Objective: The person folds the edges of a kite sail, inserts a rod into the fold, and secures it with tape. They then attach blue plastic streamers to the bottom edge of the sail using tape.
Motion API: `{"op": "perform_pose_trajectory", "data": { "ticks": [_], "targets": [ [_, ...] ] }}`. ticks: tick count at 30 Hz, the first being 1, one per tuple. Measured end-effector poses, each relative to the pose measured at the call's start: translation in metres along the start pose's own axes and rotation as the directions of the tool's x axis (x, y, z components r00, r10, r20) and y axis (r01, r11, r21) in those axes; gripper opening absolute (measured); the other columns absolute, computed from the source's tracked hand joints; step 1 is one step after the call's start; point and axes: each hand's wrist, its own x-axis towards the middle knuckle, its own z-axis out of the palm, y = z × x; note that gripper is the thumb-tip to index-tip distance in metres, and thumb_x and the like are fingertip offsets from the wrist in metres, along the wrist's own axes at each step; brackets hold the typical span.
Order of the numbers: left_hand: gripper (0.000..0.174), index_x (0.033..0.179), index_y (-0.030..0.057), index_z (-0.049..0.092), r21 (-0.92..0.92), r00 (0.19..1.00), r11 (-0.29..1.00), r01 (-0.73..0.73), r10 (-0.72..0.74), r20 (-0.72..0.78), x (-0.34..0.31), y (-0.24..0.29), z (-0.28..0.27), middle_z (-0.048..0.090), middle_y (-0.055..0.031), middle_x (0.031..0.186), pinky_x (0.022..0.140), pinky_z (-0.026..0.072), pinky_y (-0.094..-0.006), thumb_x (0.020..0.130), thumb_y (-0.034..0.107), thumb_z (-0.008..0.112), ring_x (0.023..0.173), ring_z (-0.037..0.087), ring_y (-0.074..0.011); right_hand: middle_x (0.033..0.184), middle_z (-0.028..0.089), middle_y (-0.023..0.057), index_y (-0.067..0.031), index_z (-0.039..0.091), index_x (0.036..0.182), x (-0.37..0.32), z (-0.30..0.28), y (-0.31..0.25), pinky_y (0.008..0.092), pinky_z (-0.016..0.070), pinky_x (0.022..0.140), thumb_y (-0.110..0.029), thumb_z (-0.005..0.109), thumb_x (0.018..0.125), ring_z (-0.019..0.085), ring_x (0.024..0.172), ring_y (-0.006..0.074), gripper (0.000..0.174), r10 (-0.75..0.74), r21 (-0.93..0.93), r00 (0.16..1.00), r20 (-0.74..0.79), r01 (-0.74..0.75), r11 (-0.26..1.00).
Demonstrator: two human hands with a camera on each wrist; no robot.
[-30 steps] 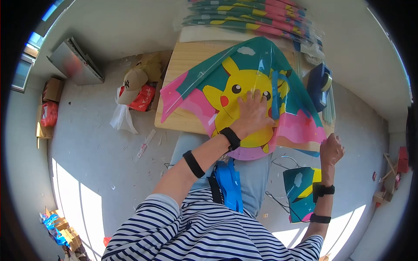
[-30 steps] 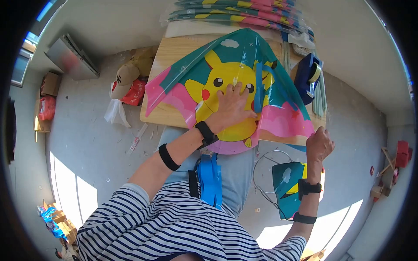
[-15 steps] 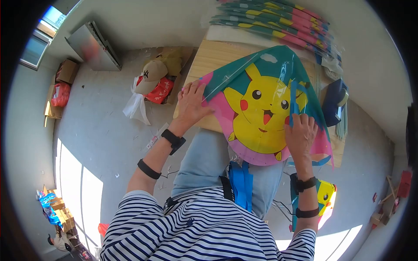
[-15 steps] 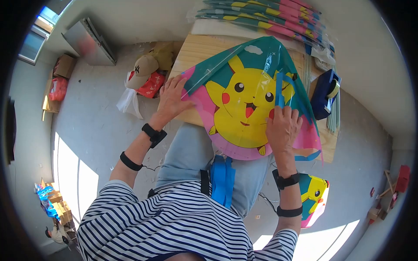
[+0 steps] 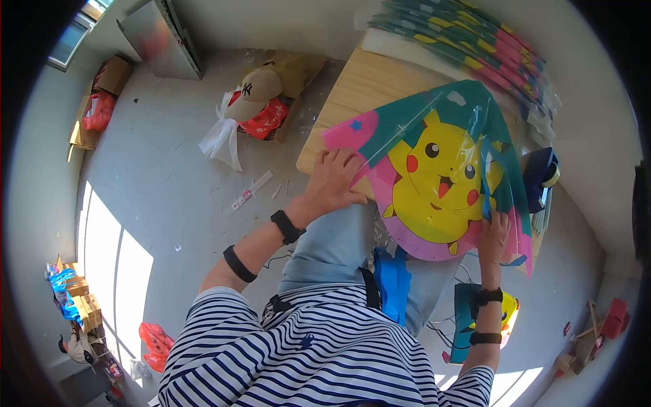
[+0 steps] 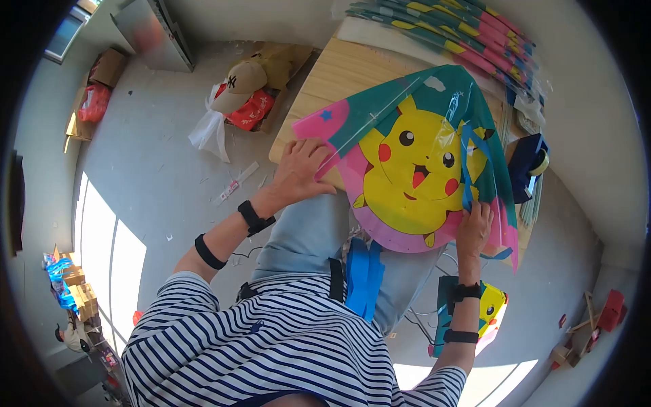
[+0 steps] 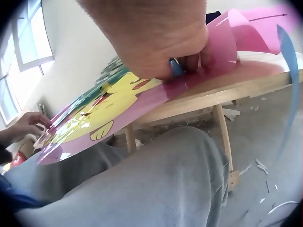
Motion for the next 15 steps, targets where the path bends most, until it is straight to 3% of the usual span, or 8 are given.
{"op": "perform_pose_trajectory", "data": {
  "ticks": [3, 6, 8, 9, 11, 12, 14, 15],
  "targets": [
    [0.056, 0.106, 0.0075, 0.060, 0.123, 0.999, 0.992, -0.032, 0.026, 0.047, -0.003, 0.003, 0.006, 0.055, -0.0117, 0.117, 0.095, 0.0402, -0.0437, 0.059, 0.029, 0.081, 0.112, 0.051, -0.0338, 0.105, 0.057, 0.0172, -0.0007, 0.061, 0.107, 0.003, 0.005, 0.006, 0.0471, 0.0443, 0.088, -0.008, 0.064, 0.084, 0.053, 0.102, 0.0383, 0.025, 0.036, 0.040, 0.999, 0.014, -0.036, 0.999],
    [0.041, 0.101, 0.0058, 0.062, 0.122, 0.995, 0.989, -0.085, 0.078, 0.056, -0.002, -0.011, 0.009, 0.056, -0.0122, 0.113, 0.090, 0.0429, -0.0433, 0.067, 0.023, 0.077, 0.112, 0.053, -0.0307, 0.101, 0.058, 0.0170, -0.0002, 0.062, 0.100, 0.004, 0.012, 0.011, 0.0454, 0.0460, 0.084, -0.007, 0.064, 0.082, 0.054, 0.098, 0.0376, 0.018, 0.114, 0.100, 0.993, -0.020, -0.112, 0.989],
    [0.026, 0.095, 0.0044, 0.063, -0.019, 0.983, 0.987, -0.160, 0.161, 0.091, 0.000, -0.027, 0.010, 0.061, -0.0110, 0.098, 0.080, 0.0483, -0.0400, 0.072, 0.015, 0.071, 0.098, 0.059, -0.0311, 0.097, 0.058, 0.0153, -0.0001, 0.061, 0.091, 0.001, -0.002, -0.002, 0.0442, 0.0470, 0.077, -0.005, 0.064, 0.082, 0.056, 0.093, 0.0348, 0.011, 0.213, 0.275, 0.977, 0.033, -0.214, 0.937],
    [0.026, 0.095, 0.0044, 0.063, -0.016, 0.983, 0.987, -0.160, 0.161, 0.092, 0.003, -0.030, 0.005, 0.061, -0.0110, 0.098, 0.080, 0.0483, -0.0400, 0.072, 0.015, 0.071, 0.098, 0.059, -0.0311, 0.097, 0.058, 0.0153, -0.0001, 0.061, 0.091, -0.004, -0.009, -0.006, 0.0442, 0.0470, 0.077, -0.005, 0.064, 0.082, 0.056, 0.093, 0.0348, 0.011, 0.213, 0.278, 0.976, 0.034, -0.214, 0.937],
    [0.020, 0.093, 0.0011, 0.061, -0.154, 0.978, 0.980, 0.123, -0.094, 0.184, 0.013, -0.038, -0.011, 0.064, -0.0107, 0.089, 0.066, 0.0504, -0.0323, 0.080, 0.013, 0.072, 0.077, 0.065, -0.0248, 0.100, 0.059, 0.0143, 0.0001, 0.059, 0.089, -0.018, -0.022, -0.015, 0.0422, 0.0482, 0.077, -0.002, 0.065, 0.082, 0.058, 0.095, 0.0330, 0.009, 0.306, 0.522, 0.931, 0.198, -0.364, 0.771],
    [0.020, 0.093, 0.0011, 0.061, -0.150, 0.978, 0.981, 0.123, -0.094, 0.186, 0.019, -0.050, -0.019, 0.064, -0.0107, 0.089, 0.066, 0.0504, -0.0323, 0.080, 0.013, 0.072, 0.077, 0.065, -0.0248, 0.100, 0.059, 0.0143, 0.0001, 0.059, 0.089, -0.023, -0.032, -0.023, 0.0422, 0.0482, 0.077, -0.002, 0.065, 0.082, 0.058, 0.095, 0.0330, 0.009, 0.307, 0.525, 0.930, 0.199, -0.366, 0.768],
    [0.015, 0.094, 0.0010, 0.061, -0.529, 0.931, 0.767, 0.363, -0.285, 0.227, 0.035, -0.079, -0.036, 0.065, -0.0064, 0.084, 0.061, 0.0524, -0.0267, 0.088, 0.013, 0.066, 0.068, 0.065, -0.0161, 0.108, 0.061, 0.0150, 0.0002, 0.058, 0.089, -0.031, -0.046, -0.040, 0.0402, 0.0483, 0.085, 0.001, 0.065, 0.082, 0.058, 0.104, 0.0332, 0.010, 0.184, 0.523, 0.968, 0.168, -0.246, 0.816],
    [0.015, 0.094, 0.0010, 0.061, -0.526, 0.932, 0.770, 0.361, -0.283, 0.227, 0.044, -0.085, -0.048, 0.065, -0.0064, 0.084, 0.061, 0.0524, -0.0267, 0.088, 0.013, 0.066, 0.068, 0.065, -0.0161, 0.108, 0.061, 0.0150, 0.0002, 0.058, 0.089, -0.032, -0.042, -0.042, 0.0402, 0.0483, 0.085, 0.001, 0.065, 0.082, 0.058, 0.104, 0.0332, 0.010, 0.187, 0.526, 0.968, 0.166, -0.247, 0.814]
  ]
}}
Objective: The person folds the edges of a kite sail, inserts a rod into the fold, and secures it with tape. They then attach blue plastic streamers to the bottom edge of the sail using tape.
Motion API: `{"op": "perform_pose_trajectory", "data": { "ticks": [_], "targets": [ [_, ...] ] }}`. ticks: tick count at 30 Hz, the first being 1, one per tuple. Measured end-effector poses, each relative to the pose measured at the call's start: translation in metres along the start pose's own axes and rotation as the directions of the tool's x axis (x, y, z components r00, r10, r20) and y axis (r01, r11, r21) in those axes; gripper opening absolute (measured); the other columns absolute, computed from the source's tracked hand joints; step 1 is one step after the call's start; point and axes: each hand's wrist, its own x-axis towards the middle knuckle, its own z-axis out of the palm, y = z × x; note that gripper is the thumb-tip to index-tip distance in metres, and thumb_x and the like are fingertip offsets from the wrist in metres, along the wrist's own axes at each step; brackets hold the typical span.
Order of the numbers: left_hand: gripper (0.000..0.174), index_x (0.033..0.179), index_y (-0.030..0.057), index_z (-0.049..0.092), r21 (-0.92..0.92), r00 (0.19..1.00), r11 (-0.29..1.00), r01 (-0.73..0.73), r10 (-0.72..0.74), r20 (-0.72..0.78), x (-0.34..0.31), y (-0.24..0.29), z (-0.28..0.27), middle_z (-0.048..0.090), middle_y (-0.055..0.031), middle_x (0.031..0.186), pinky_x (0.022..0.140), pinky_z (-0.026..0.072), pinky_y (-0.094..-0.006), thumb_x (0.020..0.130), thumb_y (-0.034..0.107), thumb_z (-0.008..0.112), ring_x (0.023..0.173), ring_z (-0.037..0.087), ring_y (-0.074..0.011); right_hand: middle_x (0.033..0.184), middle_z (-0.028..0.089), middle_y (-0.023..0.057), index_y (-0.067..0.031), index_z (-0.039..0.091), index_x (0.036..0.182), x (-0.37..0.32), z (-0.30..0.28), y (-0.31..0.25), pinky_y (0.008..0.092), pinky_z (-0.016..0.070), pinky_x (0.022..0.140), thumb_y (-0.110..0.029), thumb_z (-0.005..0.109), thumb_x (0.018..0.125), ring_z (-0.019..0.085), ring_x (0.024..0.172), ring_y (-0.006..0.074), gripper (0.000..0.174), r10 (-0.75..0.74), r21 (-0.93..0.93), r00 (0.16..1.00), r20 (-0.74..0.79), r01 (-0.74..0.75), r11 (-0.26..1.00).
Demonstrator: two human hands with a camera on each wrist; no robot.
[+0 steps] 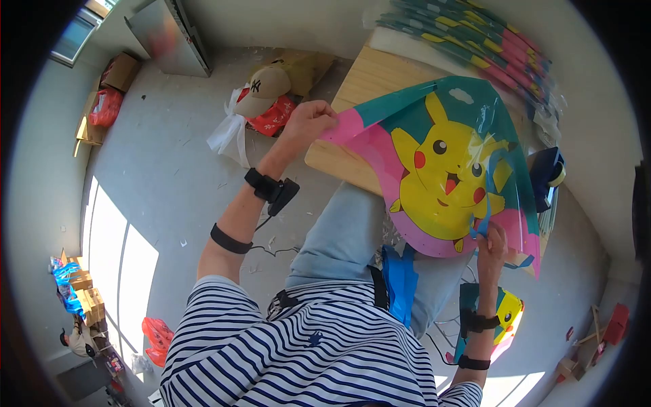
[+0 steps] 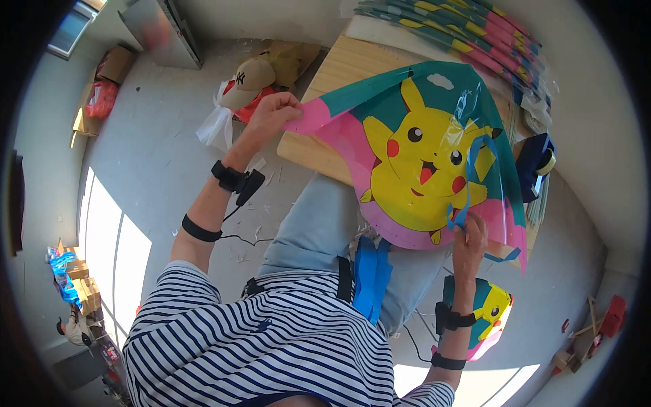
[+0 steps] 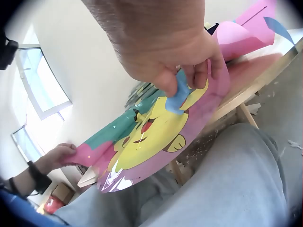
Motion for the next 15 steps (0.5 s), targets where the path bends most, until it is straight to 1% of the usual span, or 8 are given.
{"op": "perform_pose_trajectory", "data": {
  "ticks": [2, 6, 8, 9, 11, 12, 14, 15],
  "targets": [
    [0.012, 0.095, 0.0021, 0.062, -0.389, 0.968, 0.899, 0.202, -0.243, -0.059, 0.013, 0.015, -0.025, 0.064, -0.0034, 0.086, 0.066, 0.0569, -0.0260, 0.088, 0.012, 0.064, 0.075, 0.066, -0.0117, 0.123, 0.060, 0.0174, 0.0003, 0.059, 0.093, 0.003, 0.011, 0.003, 0.0402, 0.0473, 0.092, 0.000, 0.066, 0.081, 0.056, 0.113, 0.0364, 0.013, -0.193, -0.023, 0.981, 0.004, 0.193, 0.981],
    [0.012, 0.095, 0.0031, 0.063, -0.488, 0.951, 0.836, 0.251, -0.306, -0.036, 0.025, 0.013, -0.049, 0.064, -0.0047, 0.086, 0.068, 0.0601, -0.0296, 0.089, 0.013, 0.064, 0.075, 0.067, -0.0145, 0.132, 0.057, 0.0185, -0.0001, 0.060, 0.096, 0.019, 0.041, -0.064, 0.0430, 0.0452, 0.097, -0.002, 0.066, 0.081, 0.052, 0.120, 0.0380, 0.016, -0.289, -0.103, 0.952, 0.105, 0.299, 0.949],
    [0.013, 0.096, 0.0033, 0.063, -0.495, 0.914, 0.795, 0.351, -0.405, -0.003, 0.027, 0.011, -0.053, 0.065, -0.0054, 0.088, 0.065, 0.0606, -0.0316, 0.089, 0.014, 0.065, 0.077, 0.067, -0.0154, 0.134, 0.056, 0.0175, -0.0005, 0.060, 0.102, 0.024, 0.062, -0.087, 0.0469, 0.0409, 0.104, -0.002, 0.065, 0.081, 0.049, 0.126, 0.0371, 0.022, -0.497, -0.060, 0.841, 0.213, 0.519, 0.853],
    [0.013, 0.096, 0.0033, 0.063, -0.495, 0.913, 0.795, 0.349, -0.407, -0.009, 0.025, 0.016, -0.055, 0.065, -0.0054, 0.088, 0.065, 0.0606, -0.0316, 0.089, 0.014, 0.065, 0.077, 0.067, -0.0154, 0.134, 0.056, 0.0175, -0.0005, 0.060, 0.102, 0.025, 0.064, -0.088, 0.0469, 0.0409, 0.104, -0.002, 0.065, 0.081, 0.049, 0.126, 0.0371, 0.022, -0.501, -0.057, 0.838, 0.214, 0.523, 0.850],
    [0.013, 0.096, 0.0044, 0.062, -0.539, 0.907, 0.753, 0.377, -0.419, 0.049, 0.021, 0.025, -0.062, 0.065, -0.0054, 0.089, 0.067, 0.0600, -0.0312, 0.090, 0.015, 0.066, 0.078, 0.067, -0.0156, 0.134, 0.056, 0.0151, -0.0008, 0.060, 0.107, 0.027, 0.071, -0.091, 0.0497, 0.0362, 0.109, 0.000, 0.064, 0.081, 0.048, 0.130, 0.0339, 0.026, -0.532, -0.153, 0.742, 0.408, 0.630, 0.761],
    [0.013, 0.096, 0.0044, 0.062, -0.541, 0.905, 0.752, 0.377, -0.423, 0.043, 0.019, 0.022, -0.066, 0.065, -0.0054, 0.089, 0.067, 0.0600, -0.0312, 0.090, 0.015, 0.066, 0.078, 0.067, -0.0156, 0.134, 0.056, 0.0151, -0.0008, 0.060, 0.107, 0.027, 0.066, -0.086, 0.0497, 0.0362, 0.109, 0.000, 0.064, 0.081, 0.048, 0.130, 0.0339, 0.026, -0.537, -0.147, 0.736, 0.412, 0.635, 0.758],
    [0.012, 0.096, 0.0053, 0.062, -0.545, 0.917, 0.760, 0.355, -0.397, 0.044, 0.017, 0.011, -0.072, 0.065, -0.0049, 0.089, 0.066, 0.0588, -0.0299, 0.089, 0.014, 0.066, 0.077, 0.067, -0.0145, 0.135, 0.057, 0.0130, -0.0011, 0.059, 0.113, 0.027, 0.042, -0.059, 0.0514, 0.0324, 0.112, 0.000, 0.063, 0.082, 0.048, 0.130, 0.0317, 0.031, -0.440, -0.301, 0.804, 0.400, 0.569, 0.765],
    [0.012, 0.096, 0.0053, 0.062, -0.547, 0.916, 0.757, 0.358, -0.399, 0.047, 0.013, 0.005, -0.068, 0.065, -0.0049, 0.089, 0.066, 0.0588, -0.0299, 0.089, 0.014, 0.066, 0.077, 0.067, -0.0145, 0.135, 0.057, 0.0130, -0.0011, 0.059, 0.113, 0.023, 0.033, -0.049, 0.0514, 0.0324, 0.112, 0.000, 0.063, 0.082, 0.048, 0.130, 0.0317, 0.031, -0.437, -0.303, 0.804, 0.404, 0.568, 0.765]
  ]
}}
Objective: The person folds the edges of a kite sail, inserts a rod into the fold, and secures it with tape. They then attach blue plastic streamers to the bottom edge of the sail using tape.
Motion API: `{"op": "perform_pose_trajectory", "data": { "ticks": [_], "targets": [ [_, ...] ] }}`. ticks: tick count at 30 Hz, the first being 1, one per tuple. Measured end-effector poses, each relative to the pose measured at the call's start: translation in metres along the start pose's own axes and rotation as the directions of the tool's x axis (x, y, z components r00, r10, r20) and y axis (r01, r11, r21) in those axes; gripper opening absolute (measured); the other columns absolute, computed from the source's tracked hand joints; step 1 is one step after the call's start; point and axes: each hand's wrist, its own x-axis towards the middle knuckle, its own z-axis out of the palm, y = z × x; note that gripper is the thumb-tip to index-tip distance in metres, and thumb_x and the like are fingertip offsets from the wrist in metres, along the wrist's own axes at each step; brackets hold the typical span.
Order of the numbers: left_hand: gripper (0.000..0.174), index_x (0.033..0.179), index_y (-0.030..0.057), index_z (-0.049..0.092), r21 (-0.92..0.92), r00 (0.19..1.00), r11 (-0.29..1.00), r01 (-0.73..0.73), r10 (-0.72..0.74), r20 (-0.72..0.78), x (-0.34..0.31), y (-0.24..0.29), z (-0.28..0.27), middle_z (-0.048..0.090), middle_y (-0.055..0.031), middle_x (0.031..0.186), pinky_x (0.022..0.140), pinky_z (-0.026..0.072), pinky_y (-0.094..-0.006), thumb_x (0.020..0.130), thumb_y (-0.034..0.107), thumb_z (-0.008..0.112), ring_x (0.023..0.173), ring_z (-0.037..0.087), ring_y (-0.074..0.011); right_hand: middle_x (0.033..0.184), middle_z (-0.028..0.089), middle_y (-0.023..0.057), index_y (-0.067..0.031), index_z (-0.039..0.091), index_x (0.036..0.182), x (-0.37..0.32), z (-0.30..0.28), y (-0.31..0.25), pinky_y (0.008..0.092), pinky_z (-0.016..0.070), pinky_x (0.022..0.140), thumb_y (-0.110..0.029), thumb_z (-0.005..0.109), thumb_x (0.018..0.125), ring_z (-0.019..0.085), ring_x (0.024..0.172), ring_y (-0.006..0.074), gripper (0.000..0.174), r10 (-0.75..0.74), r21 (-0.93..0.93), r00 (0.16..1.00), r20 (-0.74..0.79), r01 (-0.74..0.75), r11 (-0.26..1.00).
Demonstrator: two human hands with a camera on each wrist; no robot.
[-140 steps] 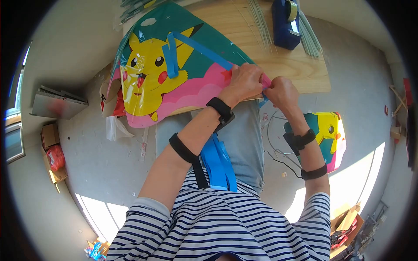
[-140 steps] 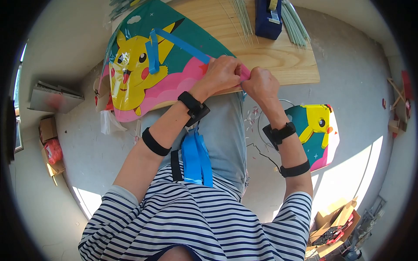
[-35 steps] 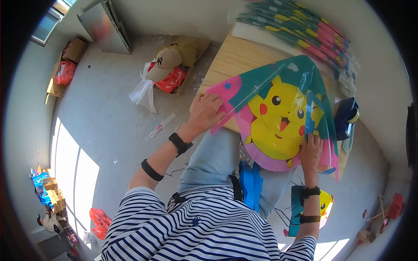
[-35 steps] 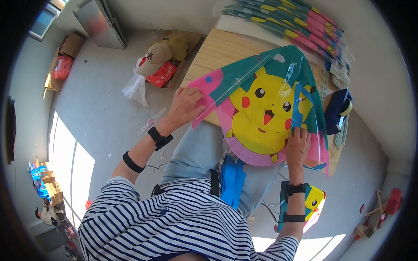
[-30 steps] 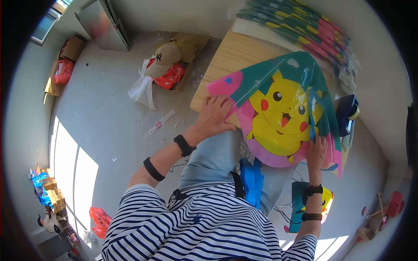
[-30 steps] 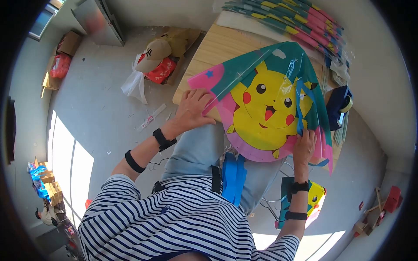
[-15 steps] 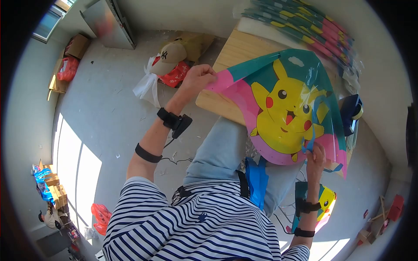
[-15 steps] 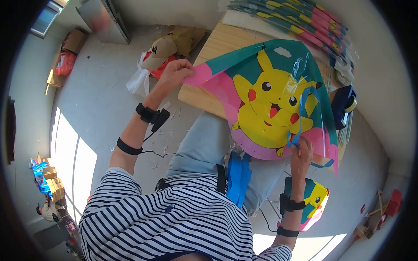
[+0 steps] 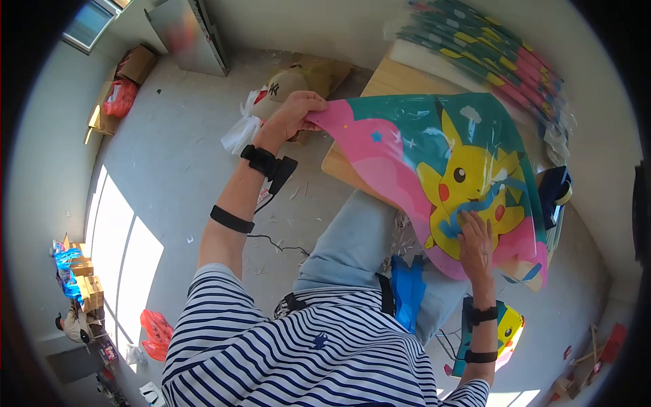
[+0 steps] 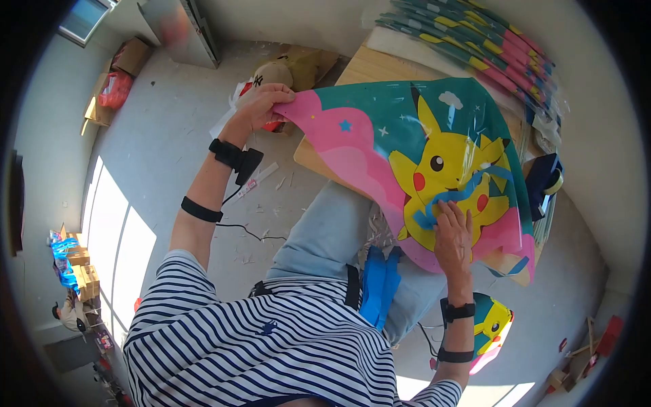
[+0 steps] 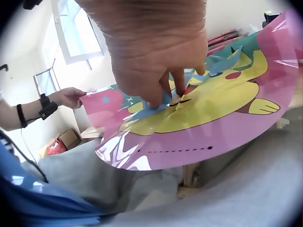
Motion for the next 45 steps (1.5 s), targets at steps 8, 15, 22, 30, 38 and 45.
{"op": "perform_pose_trajectory", "data": {
  "ticks": [8, 15, 22, 30, 38, 45],
  "targets": [
    [0.010, 0.093, 0.0049, 0.064, 0.338, 0.984, 0.940, 0.042, -0.098, 0.150, -0.017, -0.078, 0.045, 0.069, -0.0029, 0.083, 0.064, 0.0515, -0.0248, 0.085, 0.010, 0.066, 0.075, 0.066, -0.0097, 0.130, 0.059, 0.0140, 0.0001, 0.060, 0.114, -0.070, -0.009, 0.073, 0.0459, 0.0349, 0.112, 0.003, 0.060, 0.084, 0.051, 0.126, 0.0343, 0.029, 0.357, -0.228, 0.933, -0.045, -0.358, 0.906],
    [0.029, 0.105, 0.0083, 0.067, 0.689, 0.706, 0.377, -0.619, 0.652, 0.278, -0.064, -0.089, 0.127, 0.068, -0.0083, 0.110, 0.088, 0.0509, -0.0438, 0.077, 0.014, 0.073, 0.107, 0.064, -0.0239, 0.118, 0.063, 0.0143, -0.0025, 0.062, 0.113, -0.035, -0.009, 0.101, 0.0395, 0.0486, 0.095, 0.000, 0.062, 0.083, 0.058, 0.114, 0.0352, 0.030, 0.439, -0.196, 0.883, -0.165, -0.466, 0.863],
    [0.065, 0.136, 0.0135, 0.054, 0.640, 0.566, -0.058, -0.766, 0.411, 0.715, -0.017, -0.115, 0.179, 0.042, -0.0056, 0.150, 0.113, 0.0234, -0.0615, 0.078, 0.037, 0.074, 0.143, 0.034, -0.0236, 0.118, 0.062, 0.0182, 0.0023, 0.060, 0.104, -0.002, -0.013, 0.069, 0.0408, 0.0477, 0.095, 0.002, 0.059, 0.085, 0.057, 0.112, 0.0382, 0.019, 0.568, -0.273, 0.810, -0.145, -0.584, 0.764],
    [0.070, 0.138, 0.0137, 0.053, 0.702, 0.612, -0.121, -0.701, 0.403, 0.681, 0.020, -0.098, 0.187, 0.042, -0.0047, 0.151, 0.110, 0.0219, -0.0669, 0.079, 0.046, 0.071, 0.141, 0.036, -0.0244, 0.121, 0.059, 0.0227, 0.0036, 0.055, 0.107, 0.047, 0.031, 0.073, 0.0469, 0.0445, 0.096, -0.001, 0.057, 0.089, 0.054, 0.114, 0.0429, 0.019, 0.481, 0.081, 0.866, -0.137, -0.474, 0.877],
    [0.071, 0.142, 0.0142, 0.049, 0.749, 0.675, -0.016, -0.662, 0.422, 0.605, 0.052, -0.088, 0.177, 0.038, -0.0035, 0.154, 0.111, 0.0162, -0.0705, 0.082, 0.047, 0.069, 0.145, 0.028, -0.0273, 0.110, 0.062, 0.0226, 0.0028, 0.057, 0.106, 0.090, 0.041, 0.155, 0.0504, 0.0458, 0.088, -0.002, 0.061, 0.084, 0.057, 0.104, 0.0444, 0.022, 0.427, -0.024, 0.888, -0.172, -0.437, 0.899],
    [0.070, 0.142, 0.0145, 0.048, 0.734, 0.677, 0.057, -0.677, 0.441, 0.590, 0.043, -0.091, 0.166, 0.039, -0.0029, 0.154, 0.112, 0.0146, -0.0681, 0.082, 0.044, 0.070, 0.146, 0.027, -0.0290, 0.102, 0.063, 0.0195, 0.0007, 0.059, 0.096, 0.084, 0.024, 0.085, 0.0470, 0.0462, 0.082, 0.000, 0.065, 0.080, 0.058, 0.095, 0.0397, 0.017, 0.321, 0.104, 0.873, -0.367, -0.305, 0.947]
  ]
}}
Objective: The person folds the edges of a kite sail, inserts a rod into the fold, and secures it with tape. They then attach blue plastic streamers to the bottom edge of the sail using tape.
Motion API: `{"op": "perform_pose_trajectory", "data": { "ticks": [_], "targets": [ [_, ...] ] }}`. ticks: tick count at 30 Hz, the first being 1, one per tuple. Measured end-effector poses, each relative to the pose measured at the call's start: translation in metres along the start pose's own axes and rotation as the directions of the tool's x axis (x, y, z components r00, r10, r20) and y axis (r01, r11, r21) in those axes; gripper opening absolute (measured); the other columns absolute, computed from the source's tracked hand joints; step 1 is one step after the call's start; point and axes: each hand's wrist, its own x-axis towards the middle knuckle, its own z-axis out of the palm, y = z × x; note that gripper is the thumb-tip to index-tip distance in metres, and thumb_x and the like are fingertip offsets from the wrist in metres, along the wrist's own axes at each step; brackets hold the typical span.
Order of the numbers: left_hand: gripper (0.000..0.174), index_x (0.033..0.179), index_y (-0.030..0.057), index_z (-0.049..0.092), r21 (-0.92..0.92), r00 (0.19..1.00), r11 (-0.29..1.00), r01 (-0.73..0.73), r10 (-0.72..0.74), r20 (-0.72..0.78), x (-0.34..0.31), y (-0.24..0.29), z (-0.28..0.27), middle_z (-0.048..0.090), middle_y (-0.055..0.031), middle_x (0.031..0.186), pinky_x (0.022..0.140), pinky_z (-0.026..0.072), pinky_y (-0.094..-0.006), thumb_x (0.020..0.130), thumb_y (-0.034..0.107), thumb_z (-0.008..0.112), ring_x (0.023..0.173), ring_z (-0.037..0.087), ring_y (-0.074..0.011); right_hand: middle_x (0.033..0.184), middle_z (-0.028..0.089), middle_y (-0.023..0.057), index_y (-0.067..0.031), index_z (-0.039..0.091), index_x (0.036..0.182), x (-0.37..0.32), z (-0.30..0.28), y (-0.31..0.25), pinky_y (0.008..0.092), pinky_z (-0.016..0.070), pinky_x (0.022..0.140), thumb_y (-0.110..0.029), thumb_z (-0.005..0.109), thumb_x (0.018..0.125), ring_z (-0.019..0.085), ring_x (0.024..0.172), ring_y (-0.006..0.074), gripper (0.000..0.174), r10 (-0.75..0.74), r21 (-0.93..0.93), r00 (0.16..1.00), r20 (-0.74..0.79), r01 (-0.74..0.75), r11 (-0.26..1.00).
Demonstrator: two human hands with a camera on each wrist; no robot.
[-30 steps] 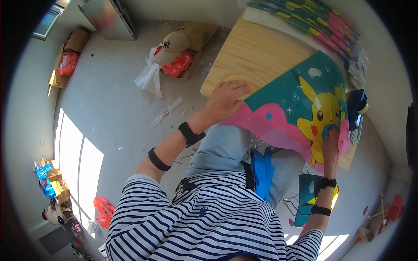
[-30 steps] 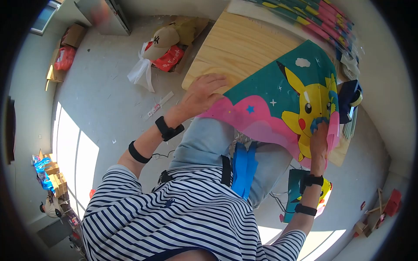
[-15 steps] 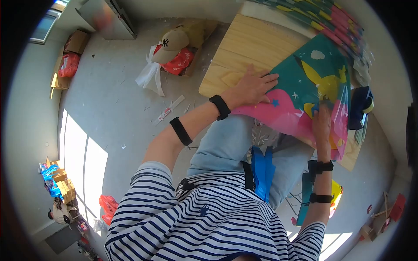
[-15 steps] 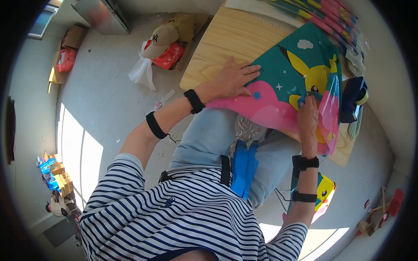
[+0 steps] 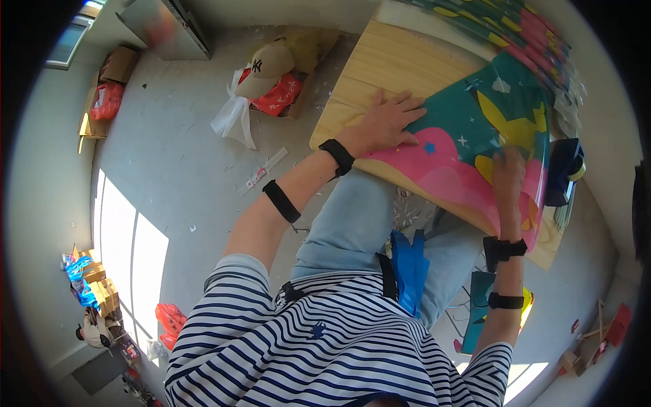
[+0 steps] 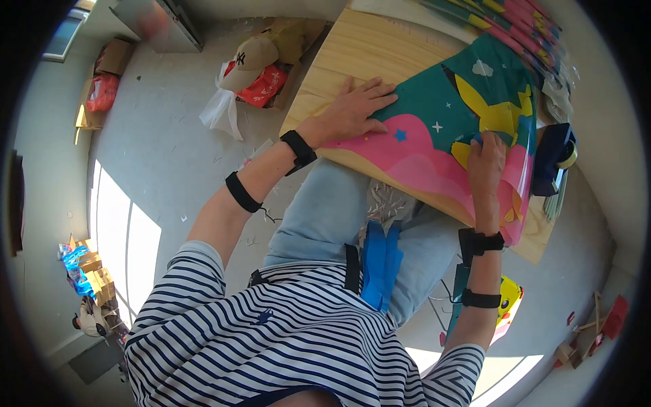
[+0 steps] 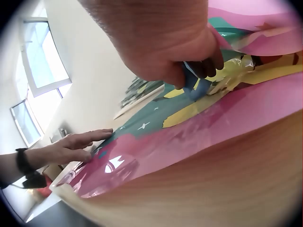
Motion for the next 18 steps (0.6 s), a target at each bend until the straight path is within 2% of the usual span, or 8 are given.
{"op": "perform_pose_trajectory", "data": {
  "ticks": [1, 3, 7, 9, 10, 12, 16, 18],
  "targets": [
    [0.070, 0.142, 0.0146, 0.049, -0.020, 1.000, 1.000, 0.000, 0.000, -0.003, -0.002, -0.003, 0.001, 0.039, -0.0032, 0.154, 0.112, 0.0145, -0.0674, 0.082, 0.043, 0.071, 0.146, 0.027, -0.0291, 0.102, 0.063, 0.0195, 0.0007, 0.059, 0.096, -0.004, -0.006, -0.018, 0.0470, 0.0462, 0.082, 0.000, 0.065, 0.080, 0.058, 0.095, 0.0397, 0.017, -0.003, 0.000, 1.000, -0.001, 0.003, 1.000],
    [0.070, 0.142, 0.0147, 0.049, -0.038, 1.000, 0.999, -0.001, 0.001, -0.010, -0.004, -0.005, -0.001, 0.039, -0.0034, 0.153, 0.113, 0.0144, -0.0667, 0.081, 0.043, 0.071, 0.146, 0.027, -0.0292, 0.098, 0.062, 0.0178, -0.0001, 0.057, 0.093, -0.014, -0.015, -0.051, 0.0448, 0.0457, 0.080, 0.001, 0.066, 0.079, 0.057, 0.093, 0.0383, 0.018, -0.058, 0.213, 0.998, -0.013, 0.060, 0.975],
    [0.070, 0.141, 0.0151, 0.049, -0.049, 0.999, 0.998, 0.034, -0.034, -0.004, -0.002, 0.000, -0.004, 0.040, -0.0043, 0.153, 0.113, 0.0149, -0.0654, 0.081, 0.042, 0.072, 0.146, 0.027, -0.0296, 0.095, 0.060, 0.0178, -0.0001, 0.056, 0.092, -0.028, -0.019, -0.103, 0.0438, 0.0460, 0.077, 0.002, 0.066, 0.078, 0.057, 0.091, 0.0391, 0.018, -0.177, 0.337, 0.984, 0.003, 0.166, 0.927],
    [0.070, 0.141, 0.0153, 0.049, -0.038, 0.999, 0.998, 0.041, -0.041, 0.002, -0.004, 0.000, -0.005, 0.040, -0.0049, 0.153, 0.113, 0.0150, -0.0654, 0.081, 0.041, 0.072, 0.146, 0.027, -0.0301, 0.093, 0.060, 0.0188, 0.0009, 0.057, 0.091, -0.038, -0.014, -0.118, 0.0436, 0.0465, 0.073, 0.003, 0.066, 0.077, 0.058, 0.086, 0.0397, 0.016, -0.207, 0.511, 0.969, 0.133, 0.112, 0.853],
    [0.070, 0.141, 0.0151, 0.049, -0.079, 0.999, 0.996, 0.040, -0.041, -0.008, -0.004, -0.001, -0.006, 0.040, -0.0056, 0.153, 0.114, 0.0152, -0.0645, 0.081, 0.041, 0.072, 0.146, 0.027, -0.0309, 0.093, 0.060, 0.0188, 0.0009, 0.057, 0.091, -0.041, -0.014, -0.124, 0.0436, 0.0465, 0.073, 0.003, 0.066, 0.077, 0.058, 0.086, 0.0397, 0.016, -0.208, 0.511, 0.969, 0.132, 0.113, 0.852],
    [0.069, 0.142, 0.0149, 0.049, -0.121, 0.999, 0.992, 0.041, -0.044, -0.020, -0.006, -0.004, -0.005, 0.040, -0.0063, 0.153, 0.114, 0.0155, -0.0637, 0.081, 0.040, 0.072, 0.145, 0.027, -0.0316, 0.088, 0.060, 0.0192, 0.0021, 0.057, 0.089, -0.046, -0.017, -0.135, 0.0436, 0.0466, 0.069, 0.002, 0.065, 0.077, 0.058, 0.080, 0.0403, 0.014, -0.212, 0.556, 0.938, 0.273, 0.026, 0.831],
    [0.066, 0.140, 0.0119, 0.051, -0.130, 0.999, 0.991, 0.038, -0.040, -0.014, -0.007, -0.010, -0.006, 0.041, -0.0091, 0.151, 0.116, 0.0198, -0.0570, 0.082, 0.036, 0.072, 0.145, 0.028, -0.0332, 0.083, 0.061, 0.0194, 0.0030, 0.058, 0.086, -0.049, -0.038, -0.162, 0.0438, 0.0462, 0.067, 0.002, 0.065, 0.077, 0.059, 0.078, 0.0401, 0.011, -0.271, 0.614, 0.908, 0.319, 0.020, 0.789],
    [0.065, 0.139, 0.0103, 0.052, -0.137, 0.999, 0.990, 0.043, -0.047, -0.026, -0.009, -0.010, -0.008, 0.043, -0.0107, 0.150, 0.117, 0.0224, -0.0531, 0.082, 0.034, 0.072, 0.144, 0.029, -0.0338, 0.079, 0.058, 0.0191, 0.0036, 0.058, 0.085, -0.047, -0.053, -0.174, 0.0424, 0.0459, 0.066, 0.001, 0.065, 0.077, 0.058, 0.076, 0.0397, 0.010, -0.357, 0.643, 0.831, 0.426, -0.001, 0.766]
  ]
}}
